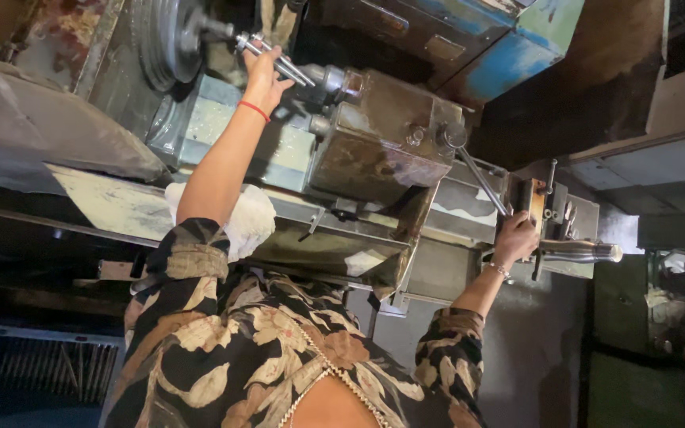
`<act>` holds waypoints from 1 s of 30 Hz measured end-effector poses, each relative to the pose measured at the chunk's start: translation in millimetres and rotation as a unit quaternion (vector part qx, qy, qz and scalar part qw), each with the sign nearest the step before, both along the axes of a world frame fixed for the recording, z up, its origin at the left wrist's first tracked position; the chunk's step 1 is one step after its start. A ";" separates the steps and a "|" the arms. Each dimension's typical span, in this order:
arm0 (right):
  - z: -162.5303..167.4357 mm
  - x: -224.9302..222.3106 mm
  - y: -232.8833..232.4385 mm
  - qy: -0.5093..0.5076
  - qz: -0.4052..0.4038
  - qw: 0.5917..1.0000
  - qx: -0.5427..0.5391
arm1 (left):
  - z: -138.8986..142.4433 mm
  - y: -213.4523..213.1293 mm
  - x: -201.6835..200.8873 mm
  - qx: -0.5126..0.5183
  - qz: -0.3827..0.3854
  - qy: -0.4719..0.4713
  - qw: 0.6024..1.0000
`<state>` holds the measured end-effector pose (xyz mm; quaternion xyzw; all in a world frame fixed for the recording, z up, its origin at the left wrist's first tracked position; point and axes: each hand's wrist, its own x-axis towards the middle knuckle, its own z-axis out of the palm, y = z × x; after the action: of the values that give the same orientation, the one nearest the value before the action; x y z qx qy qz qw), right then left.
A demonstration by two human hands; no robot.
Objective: The person repeatedly picks up small metal rods from a blue tray, holds each rod against a rotating grinding wheel, and then places the rod into a green tray. The cycle of picking, grinding, and placing continues throughout the clip.
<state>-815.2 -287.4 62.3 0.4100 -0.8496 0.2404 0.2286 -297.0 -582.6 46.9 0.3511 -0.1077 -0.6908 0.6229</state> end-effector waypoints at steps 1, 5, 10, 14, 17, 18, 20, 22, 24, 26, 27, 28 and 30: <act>-0.2 0.1 0.3 0.005 0.007 1.000 -0.005 | -2.9 -0.6 1.5 0.005 0.011 0.009 1.000; 0.8 -0.9 -0.4 -0.022 0.010 1.000 0.006 | -7.5 -2.4 9.7 0.039 0.082 0.033 0.995; 0.8 -4.5 4.5 -0.034 0.031 0.999 0.029 | -2.9 0.2 19.5 0.006 0.125 0.053 0.991; -10.5 1.4 20.1 -0.080 -0.015 0.993 0.083 | 2.4 4.5 20.8 0.003 0.133 0.075 0.988; -15.1 9.5 28.5 -0.112 -0.034 0.988 0.097 | 1.6 5.7 21.3 -0.016 0.124 0.107 0.986; -13.9 10.8 30.1 -0.122 -0.006 0.989 0.080 | 0.3 5.5 21.5 -0.014 0.122 0.101 0.987; -8.7 11.4 33.1 -0.088 0.047 0.994 0.048 | -3.3 4.5 21.9 -0.013 0.117 0.090 0.989; -4.0 11.3 41.0 -0.004 0.096 0.995 0.021 | -5.3 0.9 20.8 -0.015 0.119 0.081 0.989; -8.7 17.7 58.9 -0.080 0.096 0.986 -0.108 | -2.8 -1.3 16.9 0.030 0.141 0.045 0.989; -26.4 33.8 87.6 -0.189 0.022 0.968 -0.164 | 8.4 -4.3 10.7 0.116 0.183 -0.018 0.976; -40.3 46.9 105.4 -0.259 -0.050 0.952 -0.155 | 16.4 -6.7 8.8 0.046 0.216 -0.030 0.975; -59.7 63.4 121.3 -0.248 -0.079 0.944 -0.203 | 24.1 -5.7 6.7 -0.010 0.251 -0.036 0.967; -107.0 110.3 161.4 -0.436 0.013 0.831 -0.344 | 47.6 13.2 5.5 -0.140 0.225 -0.006 0.964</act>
<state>-704.9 -126.0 -44.7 0.1685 -0.7177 0.6744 -0.0426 -291.5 -569.4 94.5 0.2798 -0.1259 -0.5088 0.8044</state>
